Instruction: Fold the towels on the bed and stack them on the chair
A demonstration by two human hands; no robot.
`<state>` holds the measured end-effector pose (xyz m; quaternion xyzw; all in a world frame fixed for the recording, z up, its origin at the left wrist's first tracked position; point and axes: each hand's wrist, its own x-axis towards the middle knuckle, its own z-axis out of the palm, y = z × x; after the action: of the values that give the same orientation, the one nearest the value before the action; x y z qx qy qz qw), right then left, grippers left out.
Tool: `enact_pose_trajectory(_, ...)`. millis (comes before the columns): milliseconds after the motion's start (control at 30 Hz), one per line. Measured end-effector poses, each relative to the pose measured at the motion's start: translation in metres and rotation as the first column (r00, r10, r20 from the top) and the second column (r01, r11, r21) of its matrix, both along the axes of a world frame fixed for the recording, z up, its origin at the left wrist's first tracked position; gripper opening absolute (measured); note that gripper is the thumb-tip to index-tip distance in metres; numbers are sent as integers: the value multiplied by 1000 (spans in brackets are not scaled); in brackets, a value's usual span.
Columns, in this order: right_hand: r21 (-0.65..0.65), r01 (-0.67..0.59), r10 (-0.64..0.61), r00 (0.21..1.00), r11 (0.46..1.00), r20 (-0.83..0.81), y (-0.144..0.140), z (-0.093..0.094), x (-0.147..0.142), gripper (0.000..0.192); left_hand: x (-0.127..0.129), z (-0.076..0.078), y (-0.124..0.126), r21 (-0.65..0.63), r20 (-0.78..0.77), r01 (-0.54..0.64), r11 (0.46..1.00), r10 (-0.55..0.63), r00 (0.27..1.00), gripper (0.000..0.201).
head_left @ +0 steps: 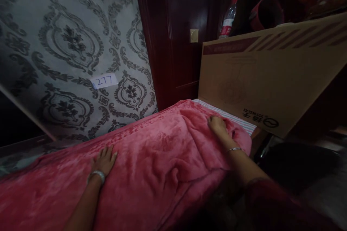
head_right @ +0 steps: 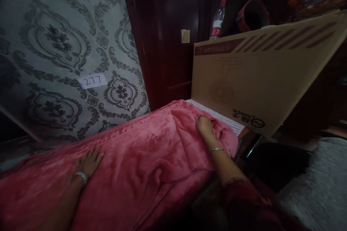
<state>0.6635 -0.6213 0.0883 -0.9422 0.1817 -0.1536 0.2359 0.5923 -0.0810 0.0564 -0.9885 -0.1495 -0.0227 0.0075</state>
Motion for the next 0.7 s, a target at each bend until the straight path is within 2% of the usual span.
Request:
enact_pose_trajectory(100, -83, -127, 134, 986, 988, 97, 28, -12, -33, 29, -1, 1, -1, -14, 7, -1, 1000, 2, 1000, 63)
enact_pose_trajectory(200, -201, -351, 392, 891, 915, 228, 56, -37, -66, 21, 0, 0, -1, -30, 34, 9, 1000, -8, 999, 62)
enact_pose_trajectory(267, -172, -416, 450, 842, 893, 298, 68, -53, -79, 19, 1, -1, 0, -38, 28, 8, 999, -7, 1000, 62)
enact_pose_trajectory(333, 36, -419, 376, 846, 907, 377, 69, -62, -82, 17, 2, -2, 1, -41, 19, 7, 999, -7, 1000, 63)
enact_pose_trajectory(367, 191, -420, 314, 854, 887, 415, 66, -64, -80, 15, 3, -2, 2, -40, 21, 8, 999, -7, 1000, 63)
enact_pose_trajectory(433, 477, -414, 197, 876, 775, 440, 56, -62, -69, 11, 3, -2, 3, -35, 31, 12, 999, -11, 999, 63)
enact_pose_trajectory(467, 579, -399, 159, 893, 711, 421, 49, -60, -62, 11, 4, -3, 4, -34, 35, 16, 999, -15, 999, 63)
enact_pose_trajectory(533, 696, -347, 137, 930, 629, 340, 35, -54, -46, 12, 4, -3, 5, -40, 39, 27, 999, -25, 999, 64)
enact_pose_trajectory(700, 842, -206, 186, 974, 499, 128, 18, -43, -12, 22, 5, -6, 7, -62, 67, 34, 997, -30, 997, 65)
